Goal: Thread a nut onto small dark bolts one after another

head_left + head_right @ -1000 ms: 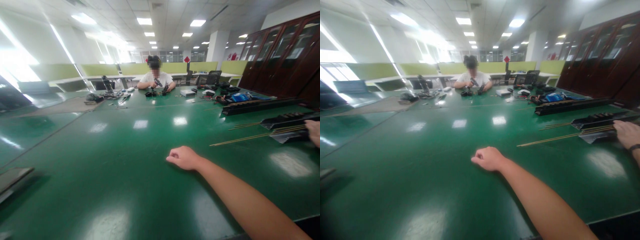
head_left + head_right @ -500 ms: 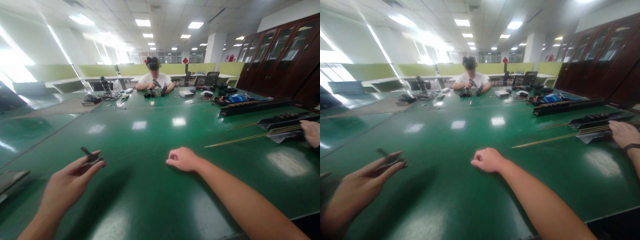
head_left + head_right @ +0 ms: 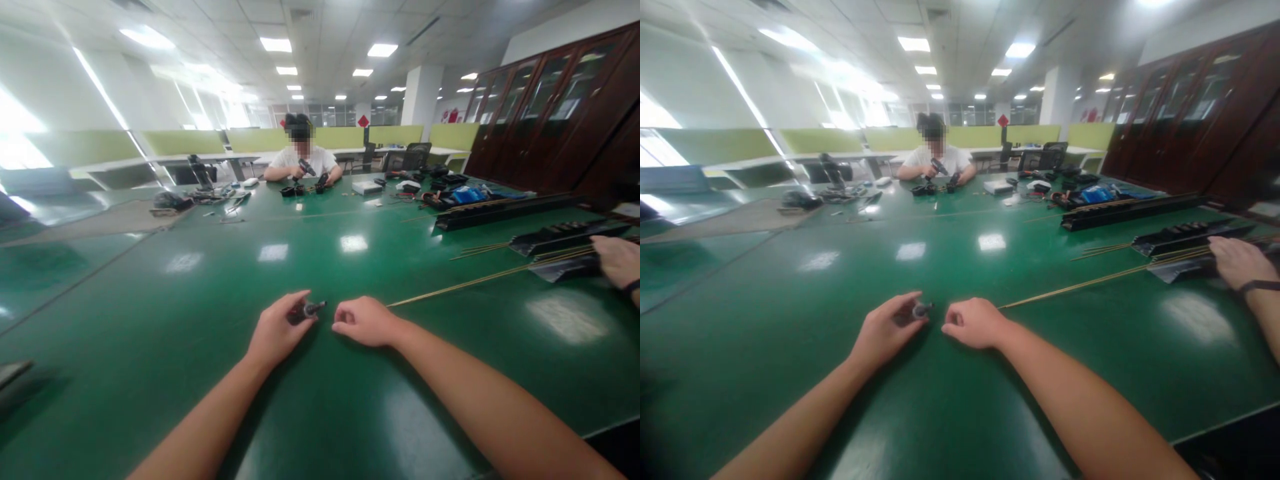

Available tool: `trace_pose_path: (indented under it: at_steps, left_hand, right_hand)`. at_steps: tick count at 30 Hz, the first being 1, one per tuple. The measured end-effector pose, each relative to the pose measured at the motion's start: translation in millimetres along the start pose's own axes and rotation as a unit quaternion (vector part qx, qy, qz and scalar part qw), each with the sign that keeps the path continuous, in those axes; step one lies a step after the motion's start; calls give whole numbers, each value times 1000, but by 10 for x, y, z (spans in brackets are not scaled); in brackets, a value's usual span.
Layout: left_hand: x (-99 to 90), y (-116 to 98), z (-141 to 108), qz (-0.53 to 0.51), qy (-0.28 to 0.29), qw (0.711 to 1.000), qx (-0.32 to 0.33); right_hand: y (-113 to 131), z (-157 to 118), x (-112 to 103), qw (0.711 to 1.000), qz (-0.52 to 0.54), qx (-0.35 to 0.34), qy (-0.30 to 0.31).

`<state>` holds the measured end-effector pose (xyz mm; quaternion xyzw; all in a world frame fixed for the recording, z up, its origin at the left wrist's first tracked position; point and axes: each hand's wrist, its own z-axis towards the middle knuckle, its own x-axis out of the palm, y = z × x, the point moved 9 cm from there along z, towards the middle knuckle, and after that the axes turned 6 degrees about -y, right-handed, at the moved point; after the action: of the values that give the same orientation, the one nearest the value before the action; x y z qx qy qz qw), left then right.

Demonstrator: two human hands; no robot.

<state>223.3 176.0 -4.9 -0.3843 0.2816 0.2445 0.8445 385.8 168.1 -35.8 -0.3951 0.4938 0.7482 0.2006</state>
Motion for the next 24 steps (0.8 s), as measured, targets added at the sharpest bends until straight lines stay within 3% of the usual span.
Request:
trace_pose_path:
  at_steps: [4, 10, 17, 24]
  left_hand:
    - [-32, -97, 18, 14, -1, 999, 35]
    - [-86, -97, 47, 17, -28, 999, 34]
    - [-55, -111, 17, 9, -21, 999, 36]
    - [-12, -147, -6, 11, -8, 999, 50]
  right_hand:
    - [11, -2, 3, 1000, -13, -3, -4]
    - [19, -19, -27, 999, 18, 8, -37]
    - [111, -37, -149, 992, 38, -27, -117]
    - [152, -43, -181, 987, 39, -65, -142]
